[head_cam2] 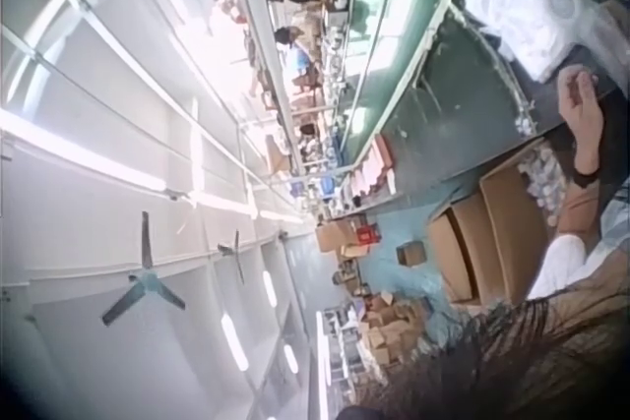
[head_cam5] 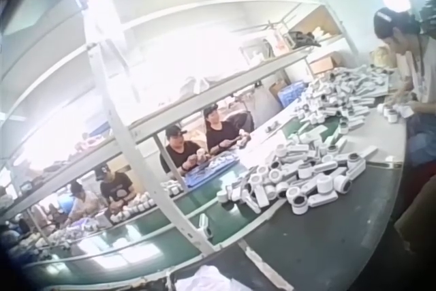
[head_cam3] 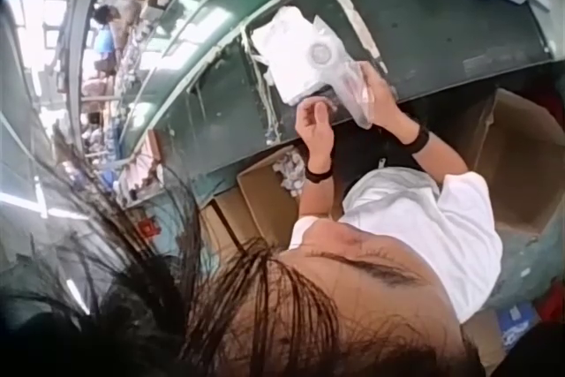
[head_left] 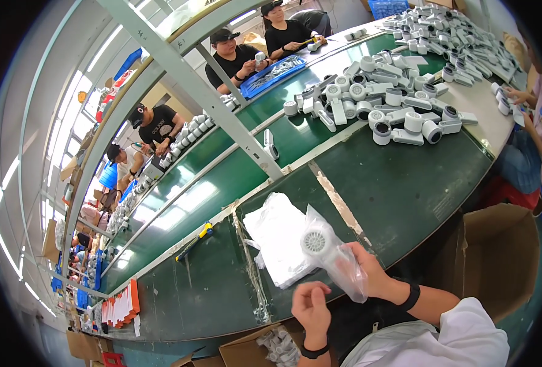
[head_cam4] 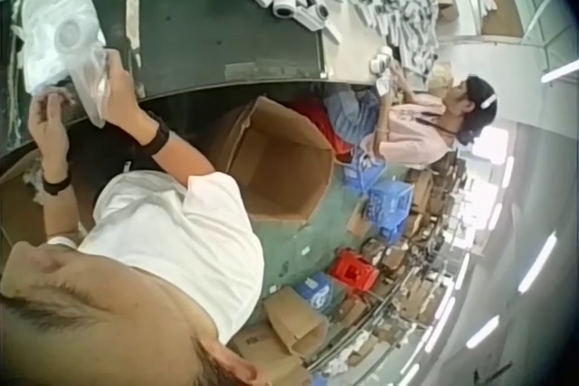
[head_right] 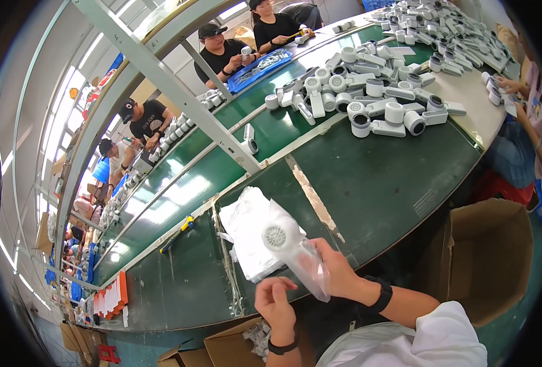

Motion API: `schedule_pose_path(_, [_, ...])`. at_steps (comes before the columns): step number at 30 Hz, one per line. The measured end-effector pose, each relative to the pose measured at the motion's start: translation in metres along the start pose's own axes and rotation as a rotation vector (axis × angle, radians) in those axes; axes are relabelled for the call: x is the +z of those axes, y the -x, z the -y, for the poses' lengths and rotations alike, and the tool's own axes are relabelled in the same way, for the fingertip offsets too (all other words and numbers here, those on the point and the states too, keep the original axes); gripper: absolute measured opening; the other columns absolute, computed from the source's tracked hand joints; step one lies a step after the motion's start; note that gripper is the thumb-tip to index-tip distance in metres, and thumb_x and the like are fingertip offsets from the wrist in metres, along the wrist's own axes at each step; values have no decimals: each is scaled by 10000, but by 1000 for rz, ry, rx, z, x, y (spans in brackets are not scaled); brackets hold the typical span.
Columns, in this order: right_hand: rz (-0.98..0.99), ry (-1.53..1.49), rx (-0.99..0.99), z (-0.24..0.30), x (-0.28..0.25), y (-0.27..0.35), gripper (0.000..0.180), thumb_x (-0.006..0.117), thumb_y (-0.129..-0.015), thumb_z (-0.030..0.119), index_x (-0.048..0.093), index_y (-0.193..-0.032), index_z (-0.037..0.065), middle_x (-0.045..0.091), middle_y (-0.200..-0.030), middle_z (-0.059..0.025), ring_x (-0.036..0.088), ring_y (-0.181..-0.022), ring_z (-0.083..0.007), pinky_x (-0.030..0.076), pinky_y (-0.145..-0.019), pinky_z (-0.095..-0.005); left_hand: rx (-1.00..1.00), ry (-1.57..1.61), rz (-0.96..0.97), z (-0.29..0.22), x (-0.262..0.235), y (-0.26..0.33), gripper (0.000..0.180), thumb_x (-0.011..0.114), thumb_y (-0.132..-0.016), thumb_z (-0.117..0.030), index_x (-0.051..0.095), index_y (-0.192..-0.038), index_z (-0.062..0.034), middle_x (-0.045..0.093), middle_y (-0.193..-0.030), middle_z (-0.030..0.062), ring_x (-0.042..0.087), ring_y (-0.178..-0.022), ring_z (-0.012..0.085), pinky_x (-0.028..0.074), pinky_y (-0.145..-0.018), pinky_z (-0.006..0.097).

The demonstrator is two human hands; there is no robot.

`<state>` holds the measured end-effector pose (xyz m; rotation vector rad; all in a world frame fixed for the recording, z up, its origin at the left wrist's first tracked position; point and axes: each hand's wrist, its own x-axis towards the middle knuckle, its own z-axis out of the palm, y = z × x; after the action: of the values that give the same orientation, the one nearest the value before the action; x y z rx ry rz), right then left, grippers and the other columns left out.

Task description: The person bags handheld fans by hand, picking up a fan from a pile, sliding it into a plastic bag, and placing the bagged fan onto the table or into a cardboard box.

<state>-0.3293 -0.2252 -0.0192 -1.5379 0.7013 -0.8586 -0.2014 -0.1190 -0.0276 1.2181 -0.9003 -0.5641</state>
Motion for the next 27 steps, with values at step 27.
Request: schedule_pose_path(27, [7, 196, -61, -26, -4, 5, 139, 706, -848, 159, 697, -867, 22, 666, -733, -93, 622, -611, -141, 498, -570, -263, -62, -825, -675, -2, -232, -36, 372, 681, -842, -111, 566, -1156, 53, 668, -957, 159, 629, -832, 248, 490, -753, 359])
